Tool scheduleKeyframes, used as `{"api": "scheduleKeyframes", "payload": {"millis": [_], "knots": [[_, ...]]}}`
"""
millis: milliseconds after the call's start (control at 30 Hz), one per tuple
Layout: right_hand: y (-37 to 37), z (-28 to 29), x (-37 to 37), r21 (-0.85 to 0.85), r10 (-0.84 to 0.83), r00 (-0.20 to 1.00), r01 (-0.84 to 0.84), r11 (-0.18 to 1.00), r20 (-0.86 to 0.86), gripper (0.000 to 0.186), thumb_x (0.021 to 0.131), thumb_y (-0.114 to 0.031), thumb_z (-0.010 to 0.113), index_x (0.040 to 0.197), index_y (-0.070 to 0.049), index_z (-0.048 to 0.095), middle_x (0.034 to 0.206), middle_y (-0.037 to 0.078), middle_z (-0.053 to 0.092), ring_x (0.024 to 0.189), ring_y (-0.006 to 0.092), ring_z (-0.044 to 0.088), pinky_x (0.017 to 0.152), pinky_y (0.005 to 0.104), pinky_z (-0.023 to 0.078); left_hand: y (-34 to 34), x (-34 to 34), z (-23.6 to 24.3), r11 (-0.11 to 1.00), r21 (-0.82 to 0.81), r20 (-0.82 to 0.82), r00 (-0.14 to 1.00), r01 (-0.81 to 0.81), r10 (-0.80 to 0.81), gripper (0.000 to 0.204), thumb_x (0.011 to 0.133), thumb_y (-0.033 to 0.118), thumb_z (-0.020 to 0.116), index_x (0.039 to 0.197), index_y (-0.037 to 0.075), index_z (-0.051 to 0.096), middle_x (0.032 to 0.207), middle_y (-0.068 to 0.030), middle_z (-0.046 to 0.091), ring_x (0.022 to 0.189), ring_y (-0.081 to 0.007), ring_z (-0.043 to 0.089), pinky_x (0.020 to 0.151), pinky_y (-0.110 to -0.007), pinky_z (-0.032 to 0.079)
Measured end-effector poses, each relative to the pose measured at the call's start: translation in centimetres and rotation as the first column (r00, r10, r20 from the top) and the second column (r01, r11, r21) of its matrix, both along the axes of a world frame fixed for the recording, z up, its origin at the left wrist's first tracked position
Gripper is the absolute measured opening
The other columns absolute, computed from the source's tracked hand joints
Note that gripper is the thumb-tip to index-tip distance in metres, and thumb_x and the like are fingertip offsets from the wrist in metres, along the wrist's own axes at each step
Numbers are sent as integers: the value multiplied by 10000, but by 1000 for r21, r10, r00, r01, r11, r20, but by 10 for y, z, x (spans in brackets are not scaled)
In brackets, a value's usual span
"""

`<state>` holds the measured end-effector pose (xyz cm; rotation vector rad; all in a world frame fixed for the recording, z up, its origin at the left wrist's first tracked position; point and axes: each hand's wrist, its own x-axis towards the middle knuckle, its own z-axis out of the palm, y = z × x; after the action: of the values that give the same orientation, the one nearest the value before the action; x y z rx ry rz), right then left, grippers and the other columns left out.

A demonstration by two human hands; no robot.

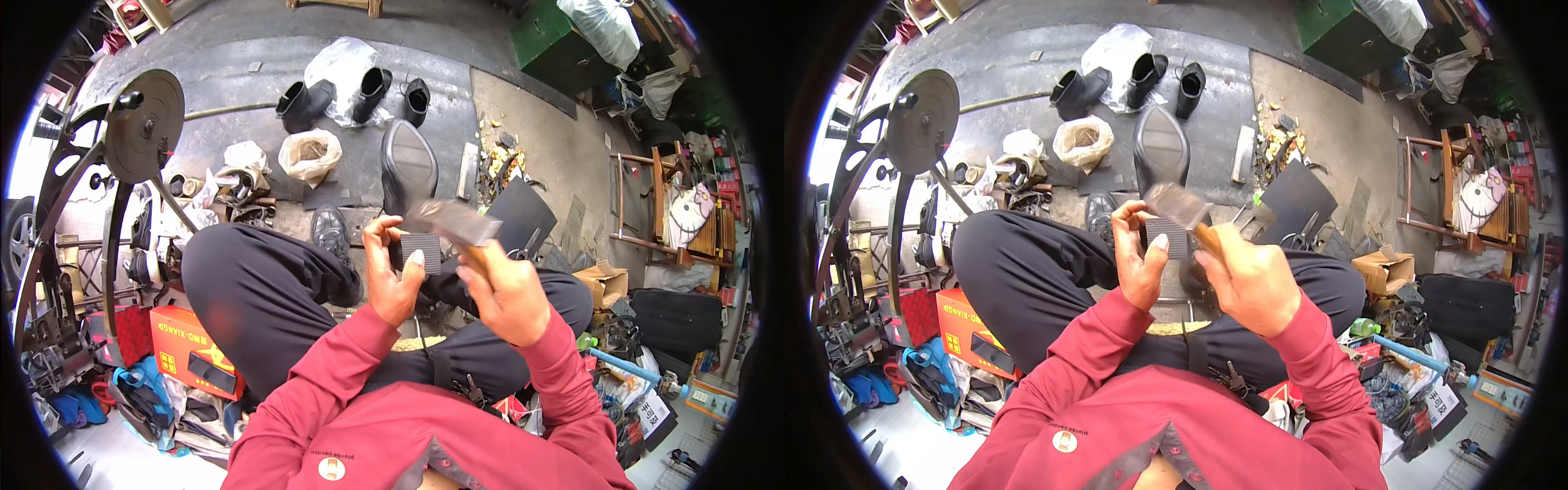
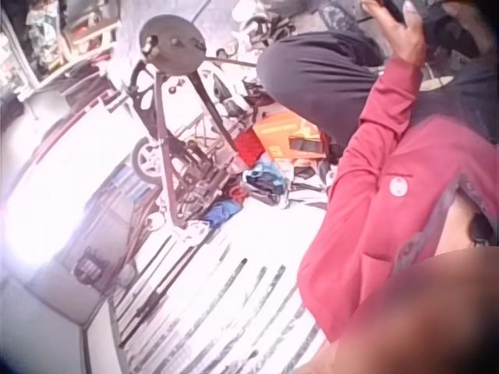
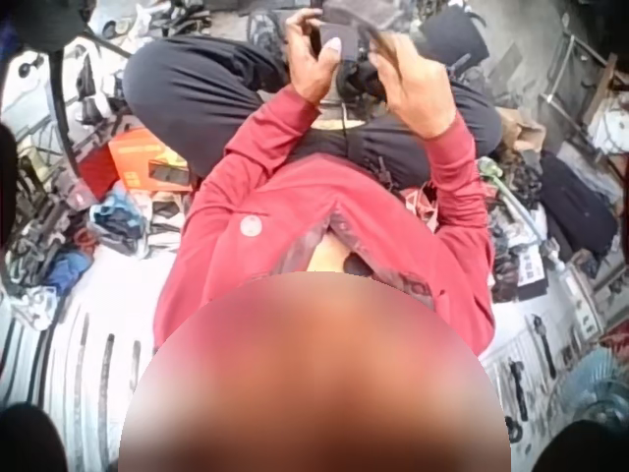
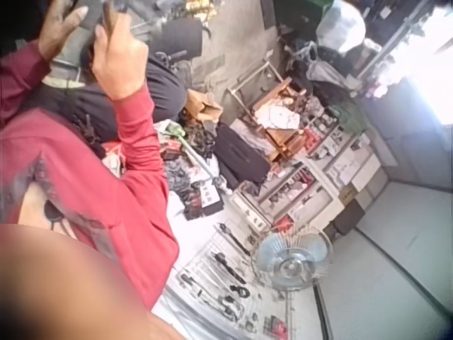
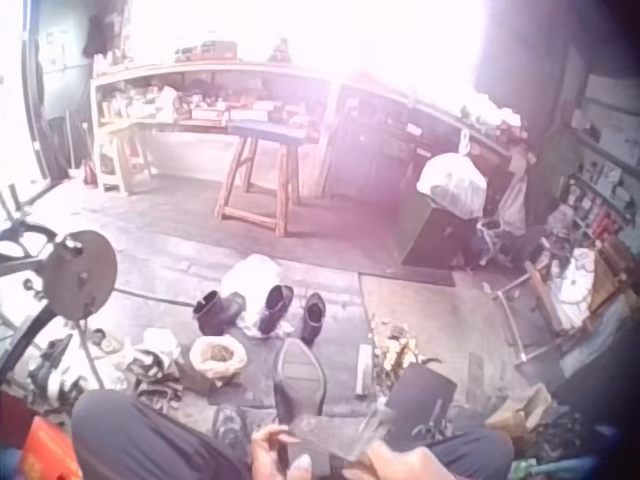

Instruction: The person is repairing a black shoe by attaching a new heel. They use a hammer to drive nails into the heel and repeatedly check the fit and alignment.

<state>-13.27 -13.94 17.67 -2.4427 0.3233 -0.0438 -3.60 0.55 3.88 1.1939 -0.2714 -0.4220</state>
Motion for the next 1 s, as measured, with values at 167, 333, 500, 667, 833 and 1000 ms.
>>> {"api": "scheduleKeyframes", "payload": {"millis": [167,333,500,667,833,1000], "knots": [[19,10,-2,158,-85,955,41,987,283,281,971,-31,718,1228,63,654,954,200,745,848,351,752,748,386,602,1,-4,1,999,-45,-62,998,6,-9,589,870,15,650,1419,42,439,1142,-67,461,1044,-158,462,998,-321,397],[9,6,26,-101,66,989,-79,992,-130,237,995,-137,714,1121,-19,552,690,233,653,666,442,700,571,529,533,1,-1,1,999,12,56,998,-31,30,586,870,21,654,1414,36,437,1149,-69,467,1060,-161,462,1022,-318,399],[11,19,8,150,-112,923,60,987,367,257,1001,-88,709,1209,44,635,750,188,700,613,333,711,601,400,569,0,-1,0,999,-35,-42,999,9,-10,598,870,22,657,1423,36,430,1147,-69,475,1069,-157,475,1022,-317,401],[15,4,29,-14,40,998,-41,999,-39,228,1000,-127,696,1155,-15,572,700,251,666,658,457,692,568,535,530,-2,1,2,999,-43,-14,1000,-1,0,608,871,27,665,1431,34,426,1144,-63,491,1087,-160,479,1027,-327,402],[11,26,20,112,-83,966,57,992,244,278,1004,-88,711,1244,18,619,903,207,730,752,377,735,686,416,584,-1,5,-2,1000,8,47,999,-6,6,608,877,29,662,1434,31,417,1158,-70,488,1097,-163,483,1039,-338,400],[16,-11,12,60,15,999,-13,998,-34,240,998,-106,701,1180,-10,579,757,232,698,685,432,712,616,497,557,-1,2,1,999,-38,-6,1000,-12,12,596,882,30,662,1425,29,417,1158,-70,490,1079,-161,485,1023,-333,408]]}}
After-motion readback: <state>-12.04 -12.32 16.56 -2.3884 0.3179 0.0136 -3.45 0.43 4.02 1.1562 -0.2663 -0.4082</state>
